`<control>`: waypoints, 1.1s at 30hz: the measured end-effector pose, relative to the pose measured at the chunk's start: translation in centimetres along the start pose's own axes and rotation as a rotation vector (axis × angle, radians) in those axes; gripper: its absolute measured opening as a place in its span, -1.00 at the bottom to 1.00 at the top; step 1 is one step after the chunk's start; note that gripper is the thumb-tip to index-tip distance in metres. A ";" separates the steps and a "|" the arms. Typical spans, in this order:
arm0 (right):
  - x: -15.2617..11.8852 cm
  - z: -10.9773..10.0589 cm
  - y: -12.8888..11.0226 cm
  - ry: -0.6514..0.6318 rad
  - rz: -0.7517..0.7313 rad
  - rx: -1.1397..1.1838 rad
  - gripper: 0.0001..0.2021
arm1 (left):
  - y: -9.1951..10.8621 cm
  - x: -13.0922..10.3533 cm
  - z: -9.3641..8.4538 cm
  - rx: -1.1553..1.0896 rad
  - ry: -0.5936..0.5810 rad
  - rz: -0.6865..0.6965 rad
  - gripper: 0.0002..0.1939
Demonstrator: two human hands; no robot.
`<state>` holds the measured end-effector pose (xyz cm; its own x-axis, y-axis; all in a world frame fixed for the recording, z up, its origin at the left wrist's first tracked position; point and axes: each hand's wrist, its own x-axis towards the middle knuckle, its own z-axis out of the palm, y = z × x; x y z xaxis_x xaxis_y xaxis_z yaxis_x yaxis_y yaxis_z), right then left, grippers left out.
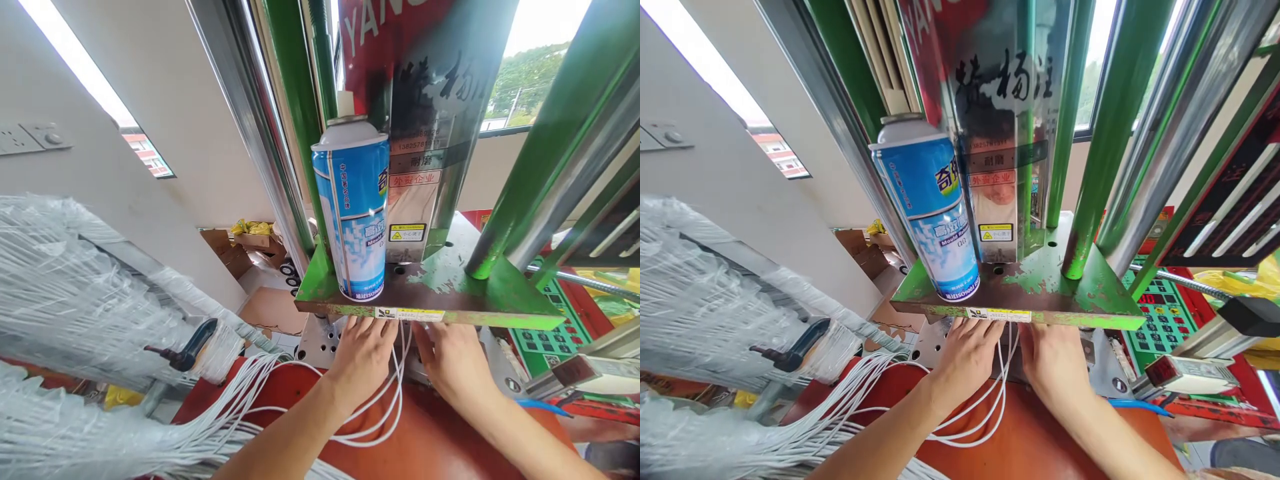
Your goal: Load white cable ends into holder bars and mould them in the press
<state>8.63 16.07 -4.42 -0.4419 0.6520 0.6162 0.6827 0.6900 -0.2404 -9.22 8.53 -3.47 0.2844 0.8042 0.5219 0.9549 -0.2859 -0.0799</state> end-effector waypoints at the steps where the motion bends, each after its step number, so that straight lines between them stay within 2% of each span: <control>1: -1.0 0.0 -0.7 -0.031 0.005 -0.041 -0.73 | 0.1 -0.1 -0.1 0.010 -0.026 -0.006 -0.53; 3: -2.1 0.2 -1.6 -0.112 0.038 -0.112 -0.75 | 0.2 -0.1 -0.1 0.024 -0.056 -0.023 -0.54; 5: -2.2 0.8 -2.0 -0.173 0.082 -0.147 -0.76 | 0.2 0.0 0.0 0.035 -0.051 -0.049 -0.58; 10: -0.7 1.6 -1.3 -0.199 0.111 -0.186 -0.75 | 0.1 -0.1 0.4 0.030 -0.042 -0.034 -0.59; 14: -0.5 0.5 -1.0 -0.201 0.111 -0.194 -0.70 | 0.1 -0.1 0.5 0.033 -0.077 -0.017 -0.49; 18: -0.8 -0.8 -1.9 -0.189 -0.006 -0.138 -0.68 | 0.4 0.0 0.4 0.023 -0.100 -0.036 -0.54; 21: -1.1 -0.7 -2.8 -0.210 -0.111 -0.118 -0.64 | 0.8 0.0 0.5 0.001 -0.111 -0.050 -0.63; 24: -1.2 0.2 -3.3 -0.216 -0.105 -0.185 -0.58 | 0.9 0.1 1.1 -0.013 -0.085 -0.064 -0.62; 29: -1.0 1.8 -3.2 -0.205 -0.115 -0.211 -0.58 | 1.2 0.0 3.2 -0.025 0.004 -0.102 -0.66; 33: 0.0 2.0 -2.8 -0.179 -0.126 -0.197 -0.61 | 1.1 0.6 3.8 -0.061 0.034 -0.115 -0.63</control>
<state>5.53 14.74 -5.26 -0.6140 0.6225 0.4853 0.7081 0.7060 -0.0096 -7.65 10.69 -6.49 0.1691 0.8159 0.5530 0.9739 -0.2246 0.0336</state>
